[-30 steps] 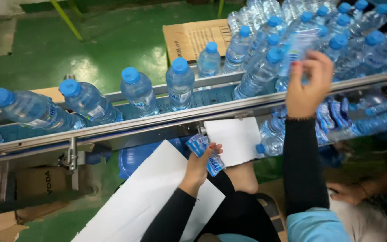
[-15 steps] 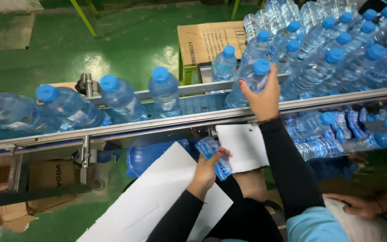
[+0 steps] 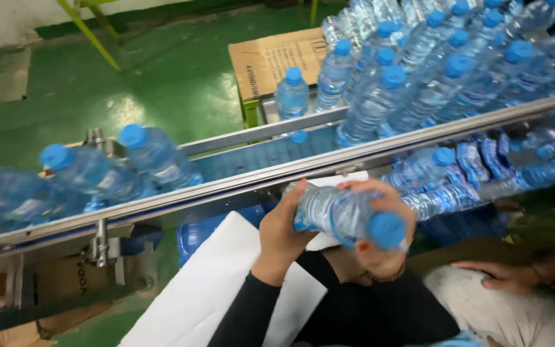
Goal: The person sits on the floor next to a conveyor belt and applies blue labels to water bottles as they pass by. They pick up each bottle, place a label on it, and then set it back on the moving belt.
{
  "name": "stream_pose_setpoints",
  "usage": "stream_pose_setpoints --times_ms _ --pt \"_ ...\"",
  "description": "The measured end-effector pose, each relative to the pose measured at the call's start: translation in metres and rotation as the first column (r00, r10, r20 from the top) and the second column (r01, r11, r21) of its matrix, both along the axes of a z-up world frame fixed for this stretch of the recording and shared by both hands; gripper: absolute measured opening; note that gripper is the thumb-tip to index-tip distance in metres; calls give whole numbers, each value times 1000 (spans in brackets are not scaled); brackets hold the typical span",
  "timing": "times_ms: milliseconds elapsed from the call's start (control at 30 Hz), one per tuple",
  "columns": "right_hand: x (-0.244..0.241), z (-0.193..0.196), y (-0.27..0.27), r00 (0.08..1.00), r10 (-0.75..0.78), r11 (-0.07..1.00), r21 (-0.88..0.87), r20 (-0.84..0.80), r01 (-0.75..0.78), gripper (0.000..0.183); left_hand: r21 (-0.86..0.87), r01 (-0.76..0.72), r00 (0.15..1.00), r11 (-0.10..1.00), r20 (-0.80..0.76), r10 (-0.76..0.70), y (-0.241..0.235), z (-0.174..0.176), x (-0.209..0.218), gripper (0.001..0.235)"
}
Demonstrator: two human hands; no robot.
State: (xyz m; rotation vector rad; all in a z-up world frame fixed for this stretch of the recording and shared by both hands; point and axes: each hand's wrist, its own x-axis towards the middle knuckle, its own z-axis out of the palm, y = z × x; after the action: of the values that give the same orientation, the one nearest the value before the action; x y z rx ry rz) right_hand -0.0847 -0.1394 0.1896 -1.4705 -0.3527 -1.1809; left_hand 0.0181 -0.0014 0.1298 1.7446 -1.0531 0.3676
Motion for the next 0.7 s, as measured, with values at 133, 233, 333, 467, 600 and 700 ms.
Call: stream_pose_setpoints --times_ms 133,233,333,467,600,700 --pt "-31 -21 -2 815 -540 839 -59 -208 541 52 203 15 1000 979 13 -18 -16 -34 -11 66" --pt "-85 -92 -37 511 -698 662 -179 -502 728 39 453 -28 997 891 83 -11 -37 -80 -14 72" --pt "-134 -153 -45 314 -729 589 -325 -608 740 24 675 -121 980 728 196 -19 -64 -119 -26 65" --pt "-174 -203 -47 213 -702 609 -417 -680 675 17 788 -141 976 600 214 -52 -83 -142 -21 43" --pt "-188 -195 -55 141 -515 618 -252 -846 745 34 785 -141 968 603 237 -82 -73 -94 -29 78" --pt "-184 -220 -37 179 -226 702 -33 -958 711 36 688 -229 929 688 366 -57 -62 -79 -35 90"
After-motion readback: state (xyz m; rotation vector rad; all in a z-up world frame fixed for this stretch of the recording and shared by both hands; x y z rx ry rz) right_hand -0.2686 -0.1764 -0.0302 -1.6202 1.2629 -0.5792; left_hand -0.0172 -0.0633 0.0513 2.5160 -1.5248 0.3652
